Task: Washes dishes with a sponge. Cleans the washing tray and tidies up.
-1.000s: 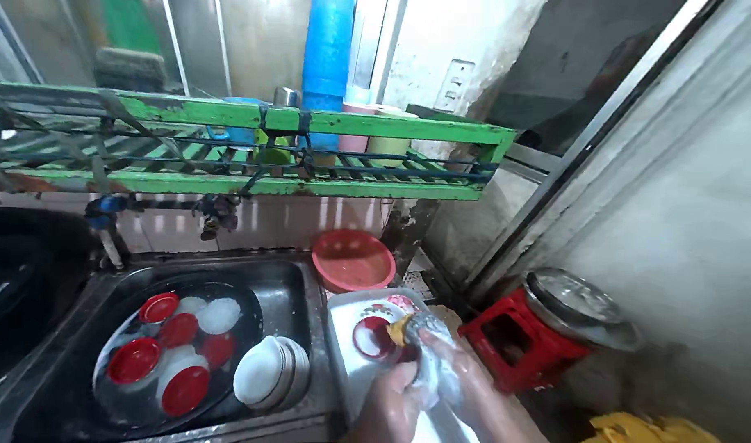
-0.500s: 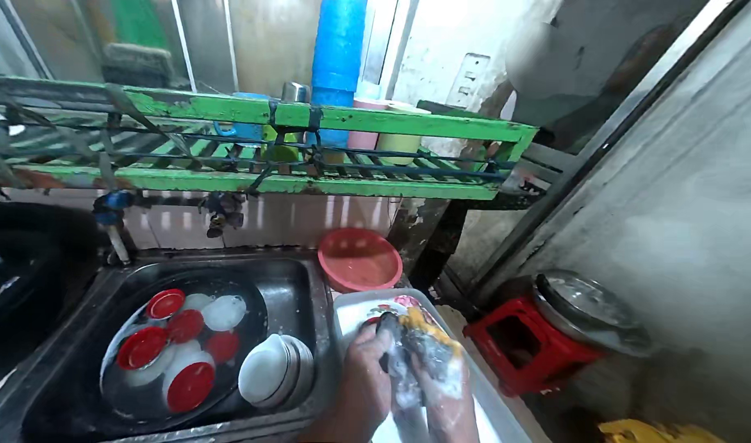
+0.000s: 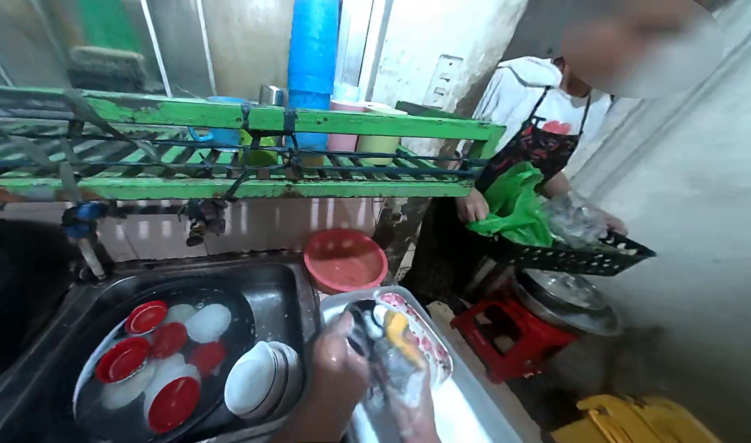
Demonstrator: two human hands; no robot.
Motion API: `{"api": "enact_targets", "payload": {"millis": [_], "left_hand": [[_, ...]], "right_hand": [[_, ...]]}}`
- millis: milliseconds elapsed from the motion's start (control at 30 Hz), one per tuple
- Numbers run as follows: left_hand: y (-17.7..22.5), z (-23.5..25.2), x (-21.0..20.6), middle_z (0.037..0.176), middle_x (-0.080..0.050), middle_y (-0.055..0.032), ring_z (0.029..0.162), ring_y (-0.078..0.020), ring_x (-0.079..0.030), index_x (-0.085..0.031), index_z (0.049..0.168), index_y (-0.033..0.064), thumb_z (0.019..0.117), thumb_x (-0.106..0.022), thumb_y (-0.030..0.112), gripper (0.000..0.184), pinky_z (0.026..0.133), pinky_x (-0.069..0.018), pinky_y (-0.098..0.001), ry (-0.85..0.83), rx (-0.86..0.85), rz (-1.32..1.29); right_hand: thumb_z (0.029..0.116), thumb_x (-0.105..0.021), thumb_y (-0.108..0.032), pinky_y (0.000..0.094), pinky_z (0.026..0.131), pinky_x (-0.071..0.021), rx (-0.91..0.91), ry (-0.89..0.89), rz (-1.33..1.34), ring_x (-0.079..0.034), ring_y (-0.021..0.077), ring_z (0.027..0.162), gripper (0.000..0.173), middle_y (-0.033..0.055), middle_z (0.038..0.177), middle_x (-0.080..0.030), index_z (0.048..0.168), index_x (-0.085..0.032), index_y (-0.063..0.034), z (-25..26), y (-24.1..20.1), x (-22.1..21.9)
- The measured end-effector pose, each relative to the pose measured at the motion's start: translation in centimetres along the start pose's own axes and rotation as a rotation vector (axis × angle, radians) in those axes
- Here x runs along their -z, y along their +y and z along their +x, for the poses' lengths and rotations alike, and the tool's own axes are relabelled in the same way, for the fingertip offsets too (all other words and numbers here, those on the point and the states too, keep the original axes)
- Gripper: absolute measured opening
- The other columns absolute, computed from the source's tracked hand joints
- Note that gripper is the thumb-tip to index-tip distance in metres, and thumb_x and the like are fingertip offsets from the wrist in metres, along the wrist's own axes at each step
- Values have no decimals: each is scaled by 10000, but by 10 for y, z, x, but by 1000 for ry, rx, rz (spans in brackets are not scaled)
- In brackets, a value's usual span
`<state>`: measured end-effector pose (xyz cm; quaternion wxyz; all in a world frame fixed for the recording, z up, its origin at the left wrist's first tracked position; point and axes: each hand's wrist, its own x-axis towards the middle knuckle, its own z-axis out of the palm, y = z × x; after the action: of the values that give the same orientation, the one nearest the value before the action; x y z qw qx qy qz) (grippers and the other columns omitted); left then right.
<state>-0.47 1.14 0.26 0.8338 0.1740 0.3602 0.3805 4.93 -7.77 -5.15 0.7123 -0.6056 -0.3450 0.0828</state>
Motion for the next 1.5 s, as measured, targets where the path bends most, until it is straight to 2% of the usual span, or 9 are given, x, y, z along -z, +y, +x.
{"api": "enact_targets", "payload": {"millis": [100, 300, 433, 600, 733, 933, 1067, 1333, 1500], "left_hand": [[-7, -2, 17, 1156, -677, -168, 1067, -248, -666, -600, 1259, -25, 1095, -407, 145, 305, 929, -563, -450, -182, -19, 139], [-5, -14, 33, 999, -696, -91, 917, -138, -663, -671, 1124, -23, 1009, -527, 103, 223, 847, -559, -357, -369, -198, 810], [13, -17, 25, 1045, -704, -80, 973, -137, -680, -650, 1127, -19, 989, -473, 129, 269, 891, -577, -357, -469, -263, 503], [14, -8, 29, 1292, -645, -156, 1072, -262, -696, -429, 1500, 73, 1136, -233, 403, 529, 831, -615, -462, -476, 143, 439], [8, -2, 22, 997, -700, -102, 888, -234, -700, -598, 1222, 133, 1072, -264, 596, 590, 737, -594, -437, -315, 318, 225], [16, 20, 35, 1456, -550, -170, 1343, -203, -524, -562, 1417, -11, 1033, -505, 215, 450, 1127, -432, -376, -509, -354, 752], [-26, 15, 39, 1349, -637, -228, 1305, -310, -592, -699, 1256, -27, 979, -626, 167, 346, 1116, -473, -432, -609, -996, 991], [21, 28, 16, 979, -658, -60, 892, -139, -642, -633, 1123, 26, 1100, -419, 247, 309, 822, -547, -350, -624, 262, 909], [-6, 18, 13, 1483, -524, -208, 1408, -268, -472, -577, 1406, -26, 1043, -526, 246, 456, 1191, -356, -412, -752, -334, 1022]], "right_hand": [[1012, -560, -122, 255, 889, -574, -349, 165, 89, -667, 79, 1007, 480, 139, 1178, -655, 1427, -430, 83, 20, -20, 8], [830, -794, -202, 396, 1081, -495, -216, -232, -426, -638, 227, 1219, 653, 183, 1299, -668, 1383, -563, 57, 39, -39, 19], [920, -668, -138, 326, 881, -597, -465, -16, 158, -685, 149, 1031, 602, 138, 1200, -667, 1444, -423, 31, 47, -32, 25], [849, -755, -190, 389, 1015, -544, 0, -106, -486, -676, 197, 1127, 520, 156, 1191, -709, 1287, -623, 58, 58, -57, 19], [814, -783, -293, 441, 977, -573, 223, -319, -609, -712, 221, 1098, 550, 134, 1161, -742, 1254, -677, 21, 35, -48, 13], [1051, -401, -293, 353, 618, -612, -609, -132, 174, -695, 166, 726, 381, 86, 911, -700, 1260, -540, -6, 42, -36, 34], [1053, -485, -113, 387, 917, -539, -651, -159, -300, -647, 190, 1026, 361, 185, 1173, -657, 1362, -538, 66, 36, -52, 25], [826, -723, -68, 517, 1036, -517, 222, -613, -606, -646, 375, 1184, 455, 239, 1205, -690, 1245, -648, 94, -2, -34, 28], [1001, -473, -68, 304, 629, -591, -512, -8, -1, -664, 98, 667, 198, 43, 797, -685, 1101, -617, 24, 12, -37, 21]]}}
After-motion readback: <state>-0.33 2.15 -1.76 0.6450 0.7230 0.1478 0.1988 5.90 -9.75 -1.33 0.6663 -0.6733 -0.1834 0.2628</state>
